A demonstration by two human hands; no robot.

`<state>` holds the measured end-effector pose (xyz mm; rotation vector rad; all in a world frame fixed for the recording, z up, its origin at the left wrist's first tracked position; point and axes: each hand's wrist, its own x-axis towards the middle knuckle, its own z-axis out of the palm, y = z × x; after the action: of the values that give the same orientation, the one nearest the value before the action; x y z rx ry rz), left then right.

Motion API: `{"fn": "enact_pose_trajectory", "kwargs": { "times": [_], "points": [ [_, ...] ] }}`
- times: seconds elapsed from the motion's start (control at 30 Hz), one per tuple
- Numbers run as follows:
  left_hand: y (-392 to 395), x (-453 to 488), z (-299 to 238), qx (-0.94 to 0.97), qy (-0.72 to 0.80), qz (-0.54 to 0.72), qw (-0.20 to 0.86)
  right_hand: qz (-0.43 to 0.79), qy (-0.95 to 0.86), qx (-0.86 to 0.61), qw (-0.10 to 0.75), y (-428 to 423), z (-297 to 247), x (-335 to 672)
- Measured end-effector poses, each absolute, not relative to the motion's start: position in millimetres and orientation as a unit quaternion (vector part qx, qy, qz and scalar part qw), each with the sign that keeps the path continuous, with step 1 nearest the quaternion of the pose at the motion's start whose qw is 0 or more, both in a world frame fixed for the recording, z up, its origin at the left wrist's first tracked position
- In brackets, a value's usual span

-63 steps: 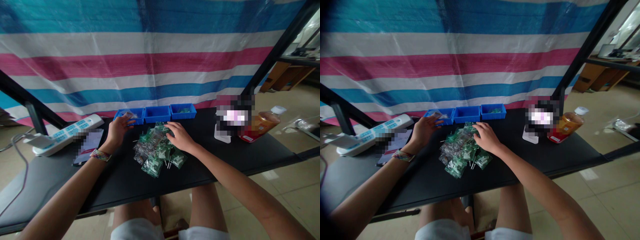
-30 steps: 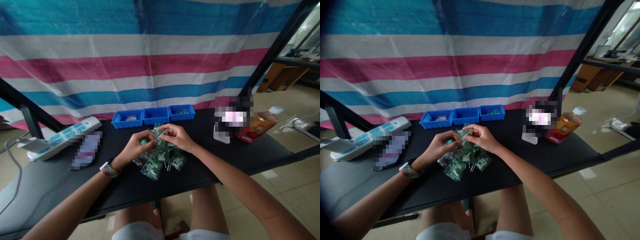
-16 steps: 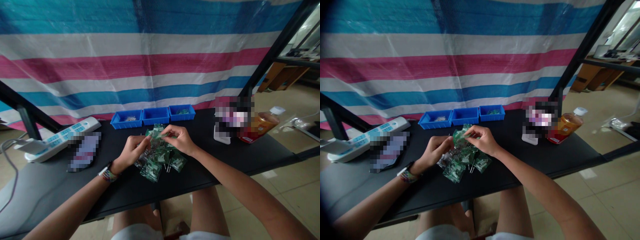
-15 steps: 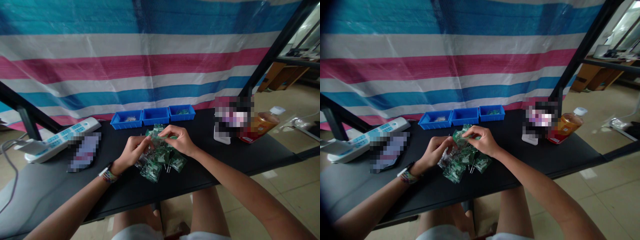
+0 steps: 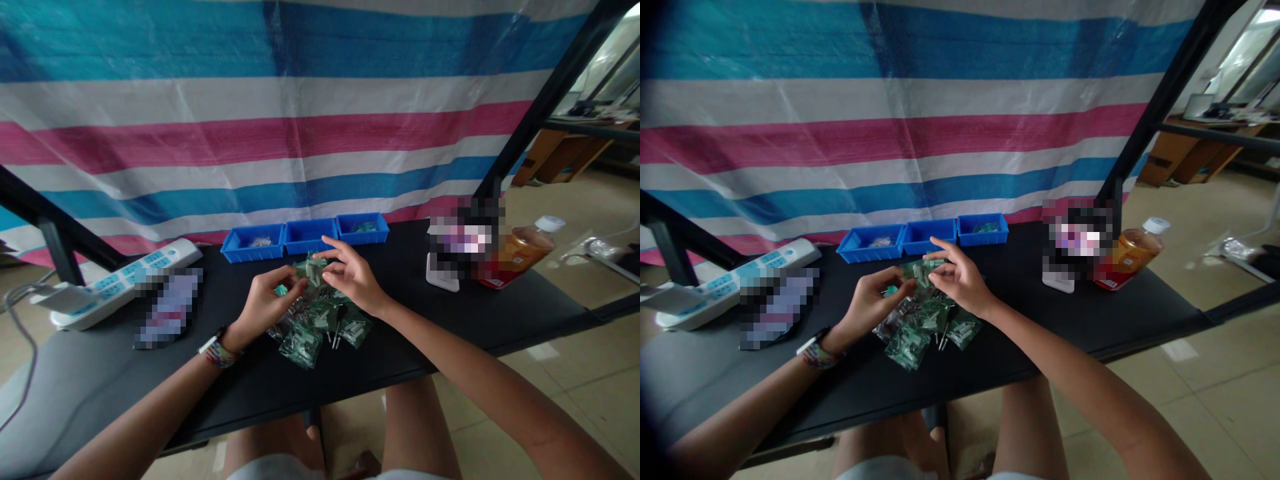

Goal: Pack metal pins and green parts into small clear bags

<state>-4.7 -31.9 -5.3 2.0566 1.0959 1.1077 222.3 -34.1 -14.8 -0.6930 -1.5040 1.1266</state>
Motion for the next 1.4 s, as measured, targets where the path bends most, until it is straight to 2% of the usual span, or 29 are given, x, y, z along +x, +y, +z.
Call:
{"fn": "enact_pose_trajectory", "kwargs": {
  "times": [0.13,0.23,0.4,0.47,0.53,0.6,0.67,0.73,0.9,1.1,1.23,1.4],
  "points": [
    [-33,-2,-5,0.775,0.391,0.408,0.282,0.548,-0.591,-0.303,0.509,-29,-19,219],
    [-33,-4,-4,0.795,0.379,0.392,0.265,0.515,-0.585,-0.324,0.536,-16,-22,224],
    [-22,-13,-6,0.853,0.370,0.344,0.131,0.294,-0.512,-0.391,0.706,24,-20,262],
    [-18,-16,-9,0.876,0.367,0.300,0.084,0.176,-0.508,-0.435,0.722,39,-17,282],
    [-16,-18,-11,0.896,0.360,0.256,0.051,0.064,-0.552,-0.490,0.672,48,-17,299],
    [-16,-18,-14,0.907,0.353,0.226,0.035,-0.004,-0.630,-0.531,0.567,50,-19,307],
    [-16,-18,-16,0.909,0.352,0.220,0.037,-0.048,-0.681,-0.547,0.484,47,-22,306],
    [-15,-18,-18,0.904,0.355,0.233,0.045,-0.066,-0.705,-0.539,0.456,41,-23,298],
    [-12,-17,-19,0.890,0.346,0.286,0.079,-0.022,-0.790,-0.428,0.439,23,-24,268],
    [-16,-15,-13,0.854,0.342,0.361,0.154,0.121,-0.850,-0.293,0.420,0,-24,240],
    [-17,-13,-12,0.845,0.334,0.386,0.157,0.187,-0.839,-0.268,0.434,-5,-23,231],
    [-18,-12,-13,0.843,0.333,0.386,0.173,0.291,-0.781,-0.321,0.449,0,-26,232]
  ]
}}
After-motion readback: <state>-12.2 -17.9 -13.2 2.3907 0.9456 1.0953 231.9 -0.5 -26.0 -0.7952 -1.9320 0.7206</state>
